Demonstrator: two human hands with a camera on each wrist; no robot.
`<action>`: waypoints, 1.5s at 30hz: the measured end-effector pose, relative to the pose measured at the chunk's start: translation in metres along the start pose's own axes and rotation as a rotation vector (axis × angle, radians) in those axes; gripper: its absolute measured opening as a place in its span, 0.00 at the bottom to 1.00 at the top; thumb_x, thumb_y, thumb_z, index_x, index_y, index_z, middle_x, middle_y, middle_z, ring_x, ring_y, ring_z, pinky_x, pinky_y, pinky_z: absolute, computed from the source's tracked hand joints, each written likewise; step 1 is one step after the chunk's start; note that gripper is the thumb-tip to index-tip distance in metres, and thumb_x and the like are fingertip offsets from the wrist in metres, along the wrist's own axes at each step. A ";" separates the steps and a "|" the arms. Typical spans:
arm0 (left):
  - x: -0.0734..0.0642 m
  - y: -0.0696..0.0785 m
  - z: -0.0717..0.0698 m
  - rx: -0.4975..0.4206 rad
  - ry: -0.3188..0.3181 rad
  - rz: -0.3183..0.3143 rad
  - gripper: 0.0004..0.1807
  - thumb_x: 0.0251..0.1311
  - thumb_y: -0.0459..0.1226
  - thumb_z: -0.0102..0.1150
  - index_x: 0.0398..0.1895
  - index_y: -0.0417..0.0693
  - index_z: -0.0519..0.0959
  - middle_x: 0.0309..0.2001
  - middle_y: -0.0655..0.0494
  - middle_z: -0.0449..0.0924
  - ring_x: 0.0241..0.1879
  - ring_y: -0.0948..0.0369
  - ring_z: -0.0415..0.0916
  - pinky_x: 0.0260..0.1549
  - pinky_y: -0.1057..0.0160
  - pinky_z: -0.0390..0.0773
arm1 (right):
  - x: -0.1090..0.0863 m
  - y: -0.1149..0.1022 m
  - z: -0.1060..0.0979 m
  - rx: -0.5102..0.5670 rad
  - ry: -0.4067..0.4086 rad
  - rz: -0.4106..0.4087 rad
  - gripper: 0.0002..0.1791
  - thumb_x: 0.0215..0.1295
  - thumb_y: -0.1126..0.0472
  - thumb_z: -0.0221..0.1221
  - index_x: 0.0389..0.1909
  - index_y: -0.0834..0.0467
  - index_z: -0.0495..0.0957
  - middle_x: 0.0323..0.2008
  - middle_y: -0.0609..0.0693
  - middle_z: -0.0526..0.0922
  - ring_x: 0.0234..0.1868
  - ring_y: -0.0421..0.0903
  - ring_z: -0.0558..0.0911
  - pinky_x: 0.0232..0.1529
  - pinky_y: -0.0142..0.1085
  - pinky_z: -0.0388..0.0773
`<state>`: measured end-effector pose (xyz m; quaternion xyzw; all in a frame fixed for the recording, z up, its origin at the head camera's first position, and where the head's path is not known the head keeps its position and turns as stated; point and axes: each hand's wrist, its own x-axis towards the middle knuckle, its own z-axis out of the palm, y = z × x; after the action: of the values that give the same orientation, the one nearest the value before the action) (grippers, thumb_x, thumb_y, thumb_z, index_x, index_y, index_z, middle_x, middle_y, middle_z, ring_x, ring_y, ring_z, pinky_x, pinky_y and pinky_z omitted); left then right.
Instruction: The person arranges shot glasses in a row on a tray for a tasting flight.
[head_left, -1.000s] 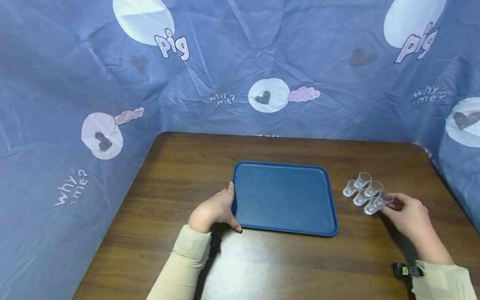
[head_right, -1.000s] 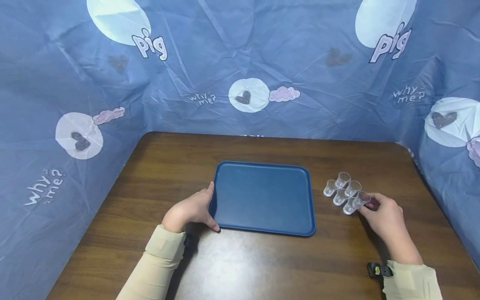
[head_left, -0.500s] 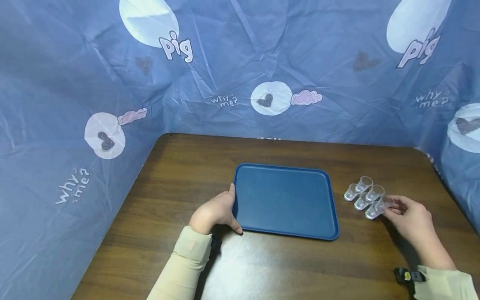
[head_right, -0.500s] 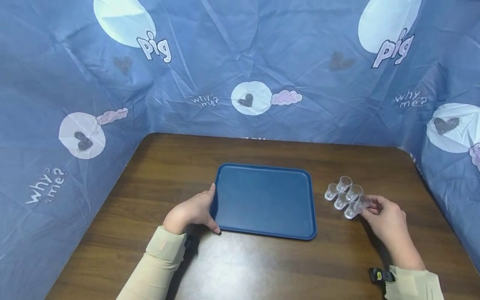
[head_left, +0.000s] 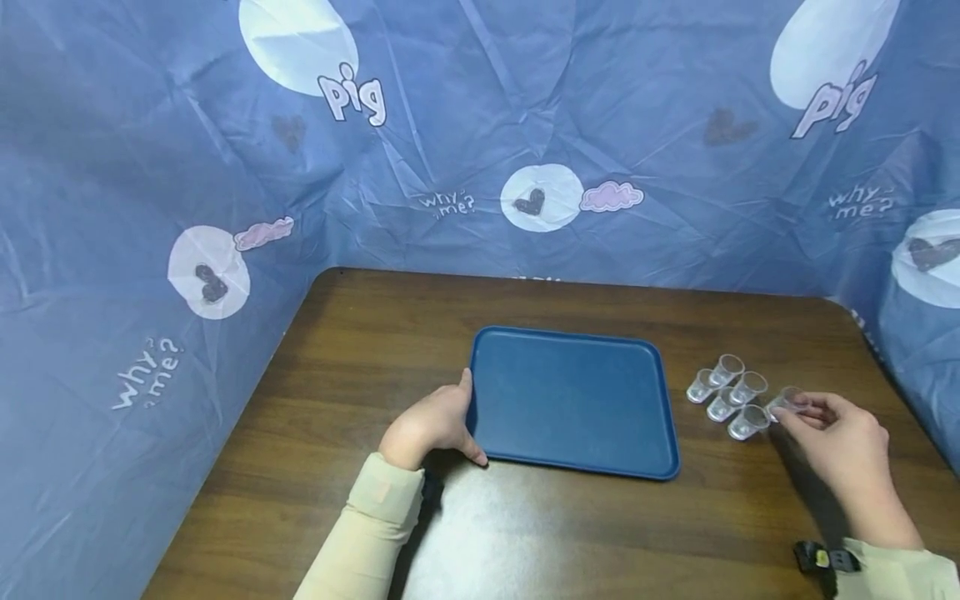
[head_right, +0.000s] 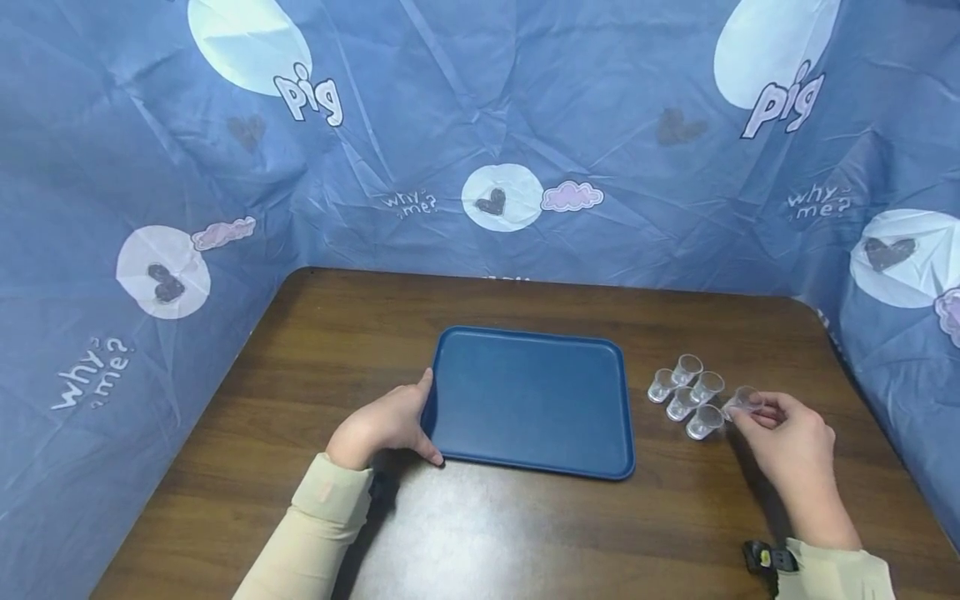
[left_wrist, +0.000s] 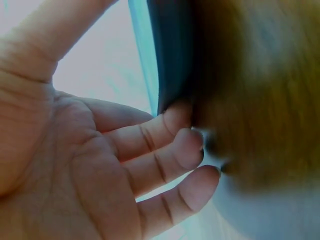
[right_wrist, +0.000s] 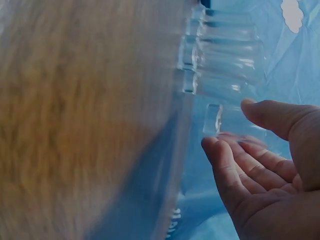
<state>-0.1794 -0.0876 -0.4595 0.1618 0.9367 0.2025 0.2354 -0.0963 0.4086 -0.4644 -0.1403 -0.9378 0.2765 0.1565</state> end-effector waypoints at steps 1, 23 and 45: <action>0.000 0.000 0.000 -0.001 -0.001 -0.002 0.80 0.34 0.52 0.88 0.79 0.30 0.40 0.72 0.35 0.63 0.69 0.47 0.64 0.65 0.52 0.66 | 0.000 -0.001 -0.002 -0.002 0.012 0.014 0.23 0.62 0.55 0.72 0.47 0.70 0.82 0.39 0.66 0.87 0.25 0.12 0.66 0.35 0.34 0.65; -0.002 0.003 -0.003 -0.006 -0.039 0.023 0.79 0.34 0.48 0.89 0.80 0.31 0.40 0.72 0.33 0.62 0.69 0.47 0.64 0.65 0.52 0.66 | -0.005 -0.085 -0.015 0.221 0.132 -0.113 0.17 0.56 0.66 0.75 0.46 0.67 0.84 0.33 0.43 0.85 0.30 0.20 0.77 0.30 0.16 0.73; 0.003 -0.004 -0.004 -0.040 -0.034 0.060 0.78 0.36 0.49 0.88 0.81 0.36 0.40 0.72 0.34 0.62 0.70 0.48 0.64 0.66 0.53 0.65 | -0.012 -0.200 0.104 0.320 -0.288 -0.297 0.15 0.61 0.59 0.73 0.47 0.59 0.84 0.40 0.53 0.87 0.37 0.47 0.87 0.37 0.44 0.84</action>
<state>-0.1845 -0.0914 -0.4598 0.1884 0.9231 0.2253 0.2483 -0.1593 0.1930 -0.4374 0.0665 -0.9049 0.4126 0.0804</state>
